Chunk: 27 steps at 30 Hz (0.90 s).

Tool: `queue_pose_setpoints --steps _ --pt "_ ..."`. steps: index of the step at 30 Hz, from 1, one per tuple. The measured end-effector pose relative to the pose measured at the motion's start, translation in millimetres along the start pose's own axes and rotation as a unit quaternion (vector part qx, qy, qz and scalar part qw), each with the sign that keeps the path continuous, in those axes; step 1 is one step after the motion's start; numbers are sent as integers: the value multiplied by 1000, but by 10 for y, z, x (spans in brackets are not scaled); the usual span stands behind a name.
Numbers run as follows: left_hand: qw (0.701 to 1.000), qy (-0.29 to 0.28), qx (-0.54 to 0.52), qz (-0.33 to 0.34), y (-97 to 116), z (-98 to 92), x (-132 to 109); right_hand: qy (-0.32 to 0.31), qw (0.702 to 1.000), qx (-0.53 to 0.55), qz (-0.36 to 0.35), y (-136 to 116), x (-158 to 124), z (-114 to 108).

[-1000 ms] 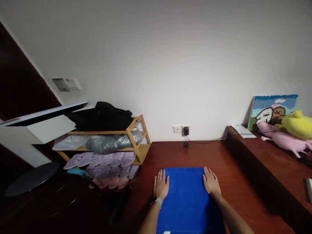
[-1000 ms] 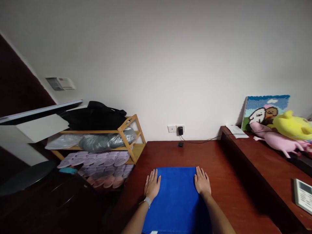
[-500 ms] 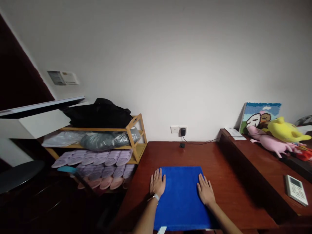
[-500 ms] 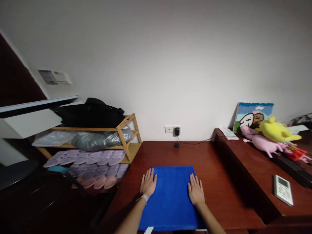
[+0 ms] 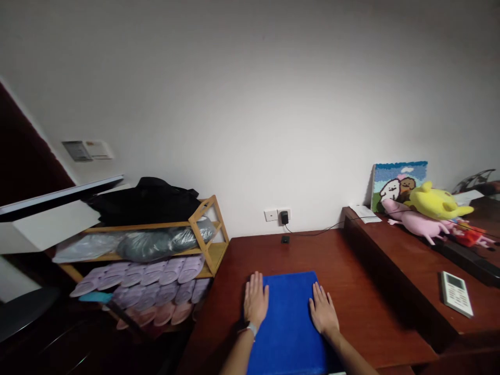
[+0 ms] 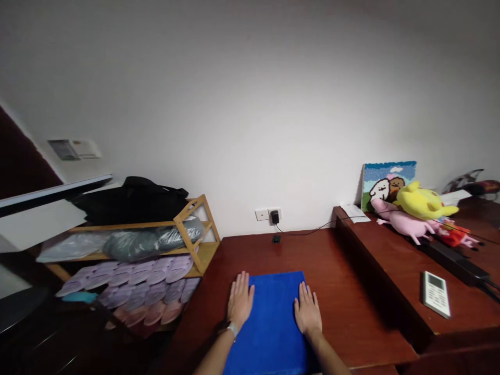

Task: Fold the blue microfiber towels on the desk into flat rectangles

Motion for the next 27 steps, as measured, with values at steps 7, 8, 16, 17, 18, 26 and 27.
queue_pose_setpoints --steps 7,8,16,17,18,26,27 --pt "973 -76 -102 195 1427 435 -355 -8 999 -34 -13 32 1 24" --pt "973 -83 -100 189 1445 480 -382 -8 999 -38 -15 32 0 25" --pt "996 -92 -18 6 10 221 -487 1 999 -34 -3 23 -14 45" --pt "996 -86 -10 -14 -150 193 -523 2 999 -39 -3 28 -13 60" --pt "997 -79 -5 -26 -267 176 -559 3 999 -44 -2 33 -10 74" --pt "997 -66 -11 -29 -327 147 -636 -29 998 -51 8 20 -48 -2" --pt "997 -64 -11 -29 -325 145 -633 -30 998 -50 6 31 -92 -4"
Point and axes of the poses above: each hand's wrist, its own x-axis towards the middle knuckle, its own z-axis out of the palm, y = z × x, the point moved 2 cm from there along x, towards the middle knuckle, and after that the axes turned 4 degrees about -y, right-handed, at the moved point
